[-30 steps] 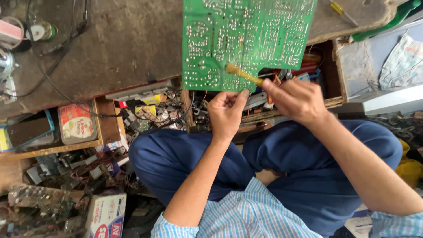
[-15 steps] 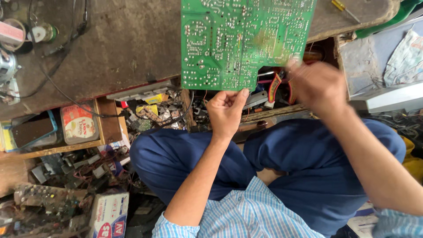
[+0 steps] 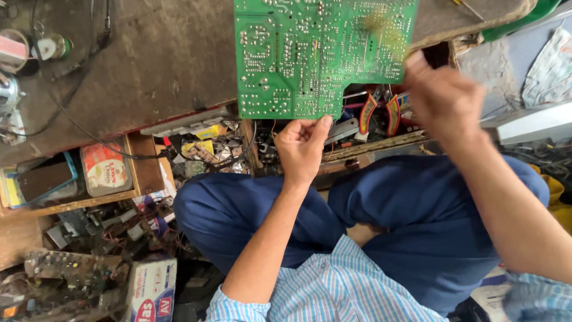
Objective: The person sits on the floor holding a green circuit board and points at its solder joints, then uses pliers and a screwdriver on the board's components and brushes dust off the board surface with a brush. At the end they pick up a phone from the shelf.
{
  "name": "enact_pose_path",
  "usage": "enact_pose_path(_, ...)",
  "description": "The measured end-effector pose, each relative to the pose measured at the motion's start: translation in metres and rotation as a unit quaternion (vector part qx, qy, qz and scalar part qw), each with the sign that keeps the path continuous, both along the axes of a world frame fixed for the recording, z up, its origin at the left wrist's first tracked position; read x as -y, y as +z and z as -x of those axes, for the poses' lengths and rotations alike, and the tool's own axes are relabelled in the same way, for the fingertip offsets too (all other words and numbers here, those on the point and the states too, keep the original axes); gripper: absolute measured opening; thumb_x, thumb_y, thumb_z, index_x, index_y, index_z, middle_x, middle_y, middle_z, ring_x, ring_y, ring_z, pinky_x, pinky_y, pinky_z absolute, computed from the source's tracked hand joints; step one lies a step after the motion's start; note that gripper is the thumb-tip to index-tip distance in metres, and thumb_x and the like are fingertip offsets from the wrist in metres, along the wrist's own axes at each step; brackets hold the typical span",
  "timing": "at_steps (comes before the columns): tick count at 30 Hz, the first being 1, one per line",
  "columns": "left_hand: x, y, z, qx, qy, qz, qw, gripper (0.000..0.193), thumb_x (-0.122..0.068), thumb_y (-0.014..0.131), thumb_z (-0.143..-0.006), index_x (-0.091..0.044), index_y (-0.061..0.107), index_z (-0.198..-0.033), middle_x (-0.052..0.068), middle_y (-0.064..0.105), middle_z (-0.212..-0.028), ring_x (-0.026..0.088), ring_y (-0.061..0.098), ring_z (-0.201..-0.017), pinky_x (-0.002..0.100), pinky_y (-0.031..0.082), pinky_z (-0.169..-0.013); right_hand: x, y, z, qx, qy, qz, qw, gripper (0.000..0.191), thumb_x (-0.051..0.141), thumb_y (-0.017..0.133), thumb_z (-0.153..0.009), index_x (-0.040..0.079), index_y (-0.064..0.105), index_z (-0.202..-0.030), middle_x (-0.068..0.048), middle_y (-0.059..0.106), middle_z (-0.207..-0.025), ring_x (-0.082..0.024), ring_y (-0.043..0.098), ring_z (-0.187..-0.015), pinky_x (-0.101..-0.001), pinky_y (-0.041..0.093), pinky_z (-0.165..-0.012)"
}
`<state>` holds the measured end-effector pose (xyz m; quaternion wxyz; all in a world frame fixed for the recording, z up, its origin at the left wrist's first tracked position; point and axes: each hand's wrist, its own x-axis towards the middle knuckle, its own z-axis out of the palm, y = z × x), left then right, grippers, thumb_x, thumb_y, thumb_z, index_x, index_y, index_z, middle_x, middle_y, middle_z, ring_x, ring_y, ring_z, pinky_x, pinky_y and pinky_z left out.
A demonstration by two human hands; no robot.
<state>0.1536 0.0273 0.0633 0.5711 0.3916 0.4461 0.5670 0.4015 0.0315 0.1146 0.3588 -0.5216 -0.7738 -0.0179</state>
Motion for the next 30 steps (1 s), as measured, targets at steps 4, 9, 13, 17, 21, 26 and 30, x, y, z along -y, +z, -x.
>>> enact_pose_path(4, 0.0, 0.002, 0.001, -0.052, 0.013, -0.02, 0.998, 0.012, -0.006, 0.076, -0.096, -0.001, 0.07, -0.087, -0.007, 0.063, -0.073, -0.004, 0.049, -0.061, 0.016, 0.037, -0.054, -0.008, 0.004, -0.004, 0.177, -0.006, -0.015, 0.984, 0.037, 0.006, 0.081, -0.081, 0.013, 0.074, -0.117, -0.005, 0.056, -0.064, -0.025, 0.057, -0.055, -0.0408, 0.041, -0.044)
enact_pose_path(9, 0.001, 0.004, -0.001, -0.058, 0.016, -0.011, 0.998, 0.013, -0.006, 0.077, -0.096, -0.001, 0.07, -0.087, -0.007, 0.063, -0.074, -0.003, 0.048, -0.062, 0.017, 0.037, -0.055, -0.002, 0.001, -0.008, 0.043, 0.013, -0.029, 0.999, 0.037, -0.002, 0.074, -0.097, 0.009, 0.072, -0.132, -0.005, 0.06, -0.077, -0.02, 0.06, -0.064, -0.0341, 0.05, -0.058)
enact_pose_path(13, 0.001, 0.005, -0.005, -0.04, 0.015, -0.012, 0.999, 0.012, -0.007, 0.076, -0.095, 0.0, 0.07, -0.087, -0.006, 0.064, -0.074, -0.003, 0.05, -0.062, 0.017, 0.038, -0.055, 0.002, -0.01, -0.008, 0.096, -0.019, -0.014, 0.995, 0.032, 0.003, 0.079, -0.096, 0.014, 0.074, -0.126, -0.004, 0.06, -0.075, -0.02, 0.059, -0.061, -0.0354, 0.048, -0.055)
enact_pose_path(17, 0.003, 0.008, -0.007, -0.1, 0.031, -0.036, 0.994, 0.015, -0.007, 0.078, -0.097, -0.001, 0.07, -0.086, -0.006, 0.061, -0.073, -0.003, 0.049, -0.064, 0.017, 0.039, -0.056, 0.0, -0.017, -0.007, 0.025, 0.039, -0.054, 0.997, 0.037, -0.001, 0.075, -0.1, 0.01, 0.068, -0.134, -0.009, 0.063, -0.081, -0.025, 0.06, -0.067, -0.036, 0.047, -0.061)
enact_pose_path(21, 0.002, 0.005, -0.014, -0.028, 0.039, -0.003, 0.999, 0.011, -0.006, 0.076, -0.094, -0.001, 0.07, -0.086, -0.006, 0.063, -0.071, -0.003, 0.051, -0.059, 0.017, 0.038, -0.051, -0.004, -0.001, -0.012, 0.056, 0.015, -0.045, 0.997, 0.044, -0.004, 0.076, -0.09, 0.004, 0.074, -0.133, -0.006, 0.054, -0.064, -0.022, 0.055, -0.053, -0.039, 0.045, -0.051)
enact_pose_path(26, 0.005, -0.003, -0.019, -0.015, 0.039, -0.006, 0.999, 0.009, -0.005, 0.075, -0.095, -0.002, 0.071, -0.088, -0.007, 0.062, -0.07, -0.003, 0.048, -0.057, 0.017, 0.036, -0.05, -0.013, 0.029, -0.003, -0.012, -0.087, -0.056, 0.995, 0.035, -0.008, 0.072, -0.107, 0.003, 0.068, -0.14, -0.01, 0.064, -0.078, -0.019, 0.061, -0.068, -0.0362, 0.049, -0.063)
enact_pose_path(30, 0.006, -0.003, -0.02, -0.013, 0.043, -0.022, 0.999, 0.009, -0.005, 0.076, -0.096, -0.001, 0.072, -0.089, -0.007, 0.065, -0.076, -0.003, 0.051, -0.063, 0.017, 0.04, -0.056, -0.022, 0.045, 0.028, 0.051, 0.021, -0.036, 0.998, 0.032, 0.006, 0.076, -0.104, 0.005, 0.074, -0.136, -0.006, 0.062, -0.073, -0.019, 0.06, -0.065, -0.0352, 0.049, -0.061)
